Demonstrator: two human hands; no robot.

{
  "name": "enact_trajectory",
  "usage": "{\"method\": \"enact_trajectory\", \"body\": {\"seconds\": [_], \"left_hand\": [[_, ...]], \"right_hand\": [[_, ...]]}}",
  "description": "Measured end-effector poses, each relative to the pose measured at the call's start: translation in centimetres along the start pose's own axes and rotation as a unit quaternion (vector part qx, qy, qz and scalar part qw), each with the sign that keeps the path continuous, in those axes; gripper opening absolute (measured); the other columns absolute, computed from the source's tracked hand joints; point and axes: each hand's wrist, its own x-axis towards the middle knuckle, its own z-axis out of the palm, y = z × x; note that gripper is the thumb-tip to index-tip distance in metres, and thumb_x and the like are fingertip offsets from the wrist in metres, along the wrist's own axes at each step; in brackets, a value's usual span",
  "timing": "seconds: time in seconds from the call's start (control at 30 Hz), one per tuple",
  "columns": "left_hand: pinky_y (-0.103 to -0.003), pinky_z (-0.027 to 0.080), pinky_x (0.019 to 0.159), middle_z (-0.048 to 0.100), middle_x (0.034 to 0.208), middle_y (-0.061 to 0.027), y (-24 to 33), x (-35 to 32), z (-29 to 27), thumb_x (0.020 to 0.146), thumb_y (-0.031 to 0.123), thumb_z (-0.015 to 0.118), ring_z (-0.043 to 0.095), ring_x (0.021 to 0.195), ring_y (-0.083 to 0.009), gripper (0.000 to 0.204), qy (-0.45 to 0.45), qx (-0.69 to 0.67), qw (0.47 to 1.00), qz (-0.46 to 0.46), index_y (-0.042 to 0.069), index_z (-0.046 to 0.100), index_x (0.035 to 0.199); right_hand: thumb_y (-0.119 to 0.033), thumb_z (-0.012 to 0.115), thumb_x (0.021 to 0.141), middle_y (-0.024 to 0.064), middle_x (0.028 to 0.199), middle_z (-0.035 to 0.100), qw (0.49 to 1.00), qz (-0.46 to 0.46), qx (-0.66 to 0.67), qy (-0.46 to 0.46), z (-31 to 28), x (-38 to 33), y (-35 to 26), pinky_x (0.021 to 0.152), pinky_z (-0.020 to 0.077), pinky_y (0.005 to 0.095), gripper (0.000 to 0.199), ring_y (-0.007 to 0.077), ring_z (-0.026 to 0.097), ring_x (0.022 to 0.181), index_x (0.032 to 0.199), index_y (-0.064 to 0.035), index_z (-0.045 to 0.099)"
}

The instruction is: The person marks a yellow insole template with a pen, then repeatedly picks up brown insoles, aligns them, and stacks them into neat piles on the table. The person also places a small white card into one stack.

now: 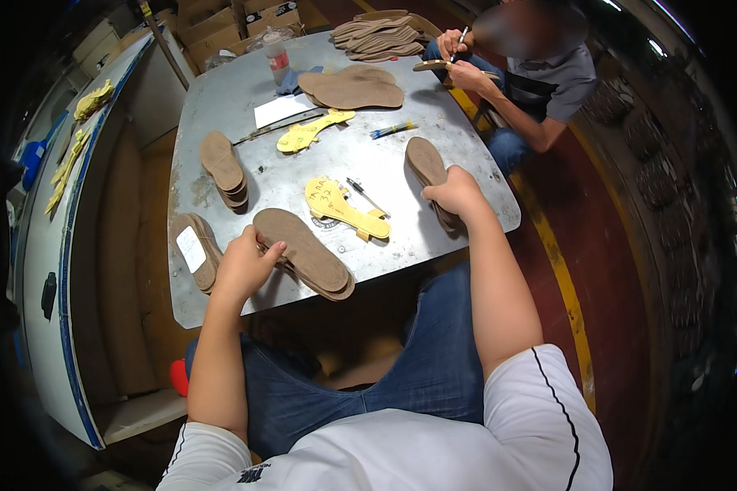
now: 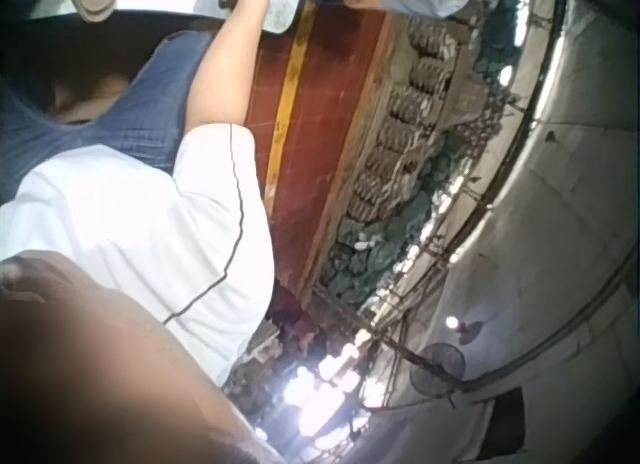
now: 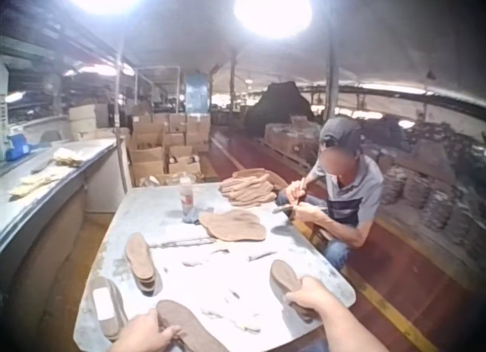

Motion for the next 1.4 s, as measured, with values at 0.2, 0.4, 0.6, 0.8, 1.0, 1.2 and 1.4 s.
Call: {"method": "enact_trajectory", "body": {"seconds": [0.2,0.4,0.6,0.8,1.0,1.2,1.4], "left_hand": [[-0.051,0.061,0.083,0.079,0.093,-0.0261,-0.2,-0.8,-0.8,0.100,0.043,0.083,0.079,0.092,-0.0428,0.048,0.047,-0.050,0.998,-0.013,-0.003,0.071,0.109],[-0.042,0.062,0.081,0.081,0.098,-0.0207,0.8,-0.8,-0.8,0.110,0.039,0.074,0.080,0.087,-0.0295,0.042,0.082,-0.200,0.976,0.032,-0.003,0.073,0.107],[-0.043,0.062,0.107,0.063,0.152,-0.0232,2.2,-1.2,-0.8,0.112,0.066,0.061,0.073,0.129,-0.0298,0.087,-0.109,-0.723,0.680,0.063,-0.006,0.048,0.158],[-0.052,0.052,0.124,0.051,0.162,-0.0305,3.6,-1.7,-1.0,0.096,0.039,0.090,0.061,0.148,-0.0414,0.105,-0.065,-0.706,0.700,0.082,-0.008,0.029,0.168],[-0.053,0.055,0.121,0.050,0.163,-0.0303,3.0,-1.8,-1.9,0.095,0.021,0.092,0.063,0.146,-0.0417,0.099,-0.042,-0.727,0.683,0.058,-0.009,0.030,0.165],[-0.054,0.057,0.119,0.048,0.166,-0.0312,2.8,-1.7,-1.9,0.092,0.025,0.096,0.063,0.146,-0.0442,0.100,-0.036,-0.733,0.676,0.072,-0.008,0.033,0.163],[-0.057,0.057,0.119,0.049,0.165,-0.0318,3.1,-1.6,-1.6,0.091,0.028,0.097,0.064,0.144,-0.0462,0.103,-0.030,-0.743,0.660,0.108,-0.002,0.033,0.166]], "right_hand": [[-0.013,0.090,0.093,0.0140,0.118,0.074,0.861,-0.103,0.434,-0.243,-0.2,-4.9,-3.2,0.089,0.0682,0.0407,0.079,0.0235,0.076,0.106,0.159,0.0075,0.051],[-0.007,0.088,0.093,0.0142,0.133,0.070,0.752,-0.162,0.490,-0.410,1.8,-10.1,-8.2,0.091,0.0690,0.0405,0.081,0.0228,0.076,0.110,0.162,0.0061,0.048],[-0.007,0.090,0.091,0.0160,0.143,0.070,0.707,-0.137,0.514,-0.466,5.0,-12.1,-10.1,0.095,0.0678,0.0392,0.088,0.0213,0.076,0.115,0.166,0.0031,0.046],[-0.002,0.094,0.086,0.0168,0.149,0.068,0.755,-0.156,0.483,-0.416,8.5,-13.3,-11.4,0.114,0.0573,0.0406,0.097,0.0246,0.068,0.136,0.168,0.0024,0.043],[-0.003,0.094,0.085,0.0182,0.151,0.065,0.753,-0.187,0.480,-0.409,9.6,-13.2,-12.2,0.121,0.0514,0.0425,0.094,0.0265,0.063,0.142,0.165,-0.0020,0.045],[-0.014,0.092,0.089,0.0183,0.149,0.065,0.766,-0.196,0.460,-0.404,9.7,-13.3,-12.4,0.115,0.0579,0.0442,0.096,0.0298,0.072,0.130,0.169,-0.0033,0.040],[-0.010,0.087,0.096,0.0199,0.150,0.065,0.752,-0.203,0.482,-0.403,9.2,-13.5,-12.1,0.117,0.0550,0.0410,0.083,0.0253,0.066,0.139,0.166,-0.0032,0.042]]}}
